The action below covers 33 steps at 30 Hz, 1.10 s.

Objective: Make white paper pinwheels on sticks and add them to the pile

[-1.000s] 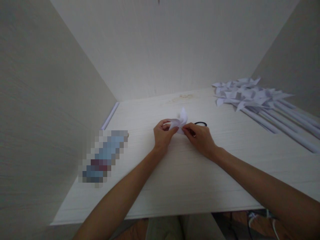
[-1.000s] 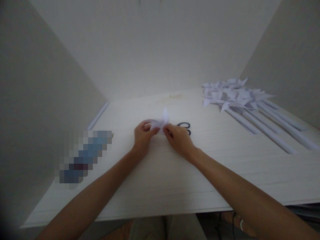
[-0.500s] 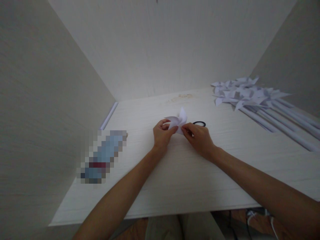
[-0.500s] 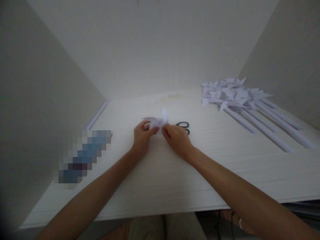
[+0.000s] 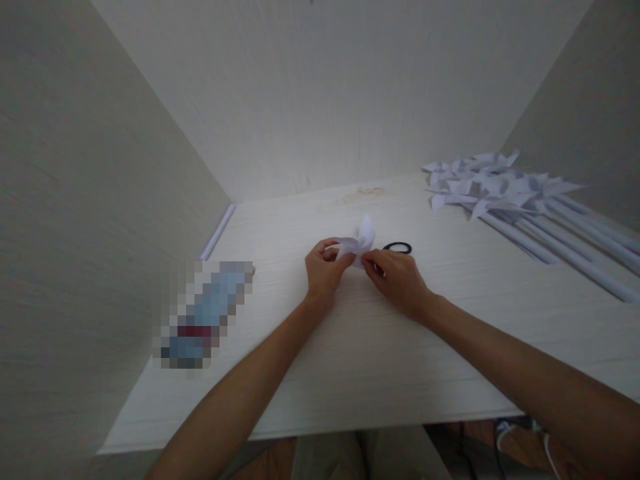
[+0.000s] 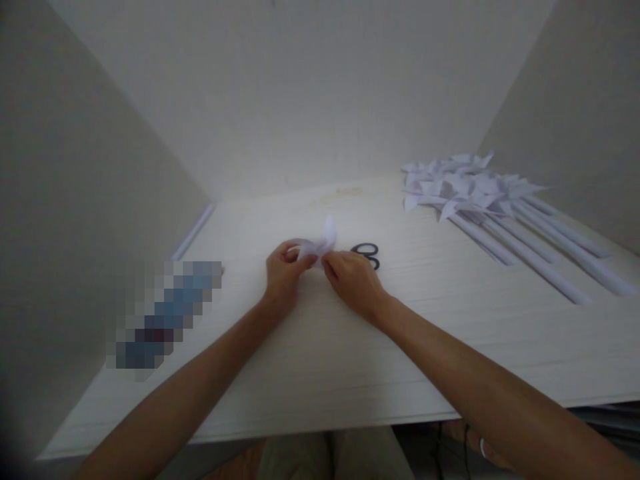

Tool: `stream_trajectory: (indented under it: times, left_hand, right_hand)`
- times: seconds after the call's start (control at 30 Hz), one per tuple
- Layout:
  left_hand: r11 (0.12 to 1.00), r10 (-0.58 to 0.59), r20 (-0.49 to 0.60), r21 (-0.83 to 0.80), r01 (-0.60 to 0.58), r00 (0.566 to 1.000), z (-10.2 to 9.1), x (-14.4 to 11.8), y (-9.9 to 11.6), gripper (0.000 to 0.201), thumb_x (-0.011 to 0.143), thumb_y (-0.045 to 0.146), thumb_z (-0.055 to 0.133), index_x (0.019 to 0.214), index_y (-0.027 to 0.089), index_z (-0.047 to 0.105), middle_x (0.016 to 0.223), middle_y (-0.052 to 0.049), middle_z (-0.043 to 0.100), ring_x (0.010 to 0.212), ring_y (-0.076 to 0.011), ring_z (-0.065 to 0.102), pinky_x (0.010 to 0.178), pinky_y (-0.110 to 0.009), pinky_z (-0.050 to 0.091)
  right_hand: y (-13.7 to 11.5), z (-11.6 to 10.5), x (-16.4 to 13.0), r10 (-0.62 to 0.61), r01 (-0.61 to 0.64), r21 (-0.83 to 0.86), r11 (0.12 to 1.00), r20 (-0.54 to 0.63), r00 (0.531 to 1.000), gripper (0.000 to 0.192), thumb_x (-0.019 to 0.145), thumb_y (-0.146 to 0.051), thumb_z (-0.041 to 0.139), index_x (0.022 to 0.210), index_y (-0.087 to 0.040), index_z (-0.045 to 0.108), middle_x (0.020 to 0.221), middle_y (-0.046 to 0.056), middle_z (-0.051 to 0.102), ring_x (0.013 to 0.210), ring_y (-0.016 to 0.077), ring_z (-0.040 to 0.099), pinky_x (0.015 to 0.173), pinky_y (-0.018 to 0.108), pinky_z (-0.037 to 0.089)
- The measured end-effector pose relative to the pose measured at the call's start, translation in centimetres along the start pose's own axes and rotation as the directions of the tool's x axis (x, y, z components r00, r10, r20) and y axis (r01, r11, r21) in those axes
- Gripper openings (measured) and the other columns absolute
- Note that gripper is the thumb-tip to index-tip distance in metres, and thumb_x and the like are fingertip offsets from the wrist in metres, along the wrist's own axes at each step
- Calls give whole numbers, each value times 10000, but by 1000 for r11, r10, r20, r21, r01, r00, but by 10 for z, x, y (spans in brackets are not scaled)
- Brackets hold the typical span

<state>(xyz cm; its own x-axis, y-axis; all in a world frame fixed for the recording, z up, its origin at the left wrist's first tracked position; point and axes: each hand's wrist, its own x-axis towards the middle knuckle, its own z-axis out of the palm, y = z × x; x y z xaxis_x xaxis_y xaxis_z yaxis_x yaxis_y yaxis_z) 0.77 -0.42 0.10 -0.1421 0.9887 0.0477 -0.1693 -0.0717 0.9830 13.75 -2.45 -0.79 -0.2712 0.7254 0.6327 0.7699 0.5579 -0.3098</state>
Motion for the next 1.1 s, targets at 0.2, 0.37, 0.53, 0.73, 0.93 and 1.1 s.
stream_trajectory:
  times: [0.2, 0.37, 0.53, 0.73, 0.93, 1.1]
  left_hand:
    - [1000, -10, 16, -3, 10, 1000, 0, -1, 1, 310, 494, 121, 676, 778, 128, 552, 612, 4, 635, 518, -89, 560, 540, -220, 429]
    - [1000, -12, 66, 6, 12, 998, 0, -1, 1, 313, 496, 131, 680, 782, 131, 554, 622, -2, 639, 529, -98, 566, 558, -231, 434]
    - [1000, -5, 35, 2, 5, 999, 0, -1, 1, 320, 486, 112, 677, 778, 134, 548, 600, 9, 633, 521, -97, 562, 544, -225, 431]
    - [996, -17, 33, -89, 20, 999, -2, 2, -1, 317, 480, 113, 681, 771, 137, 558, 601, 16, 635, 509, -83, 553, 545, -219, 429]
    - [991, -22, 60, -128, 30, 998, -3, 2, -1, 304, 481, 119, 690, 755, 143, 560, 640, -1, 652, 543, -96, 576, 568, -232, 440]
    - [992, -15, 75, -126, 24, 997, -2, 1, 0, 292, 487, 124, 696, 742, 134, 555, 624, -2, 649, 539, -95, 575, 563, -228, 441]
  right_hand:
    - [1, 1, -1, 29, -29, 10, 1000, -16, 999, 234, 824, -200, 391, 706, -130, 580, 583, 54, 586, 505, 113, 501, 526, 226, 378]
    - [-1, 0, 0, 19, -19, 9, 1000, -17, 1000, 214, 832, -199, 400, 733, -134, 578, 614, 57, 606, 520, 117, 519, 544, 229, 385]
    - [-2, -1, 0, 11, -11, -6, 1000, -13, 1000, 216, 832, -196, 396, 730, -129, 575, 596, 57, 602, 512, 120, 520, 540, 228, 382]
    - [1, 1, -1, -30, 31, 3, 1000, -75, 997, 197, 829, -197, 393, 739, -137, 558, 617, 54, 611, 524, 116, 522, 541, 223, 390]
    - [2, -1, 0, 5, -4, 33, 999, -24, 1000, 183, 849, -193, 358, 906, -126, 518, 686, 65, 633, 572, 136, 559, 544, 238, 394]
    - [1, -1, 0, -9, 9, 19, 1000, 41, 999, 234, 831, -148, 358, 1024, -120, 488, 696, 58, 630, 572, 139, 550, 540, 245, 371]
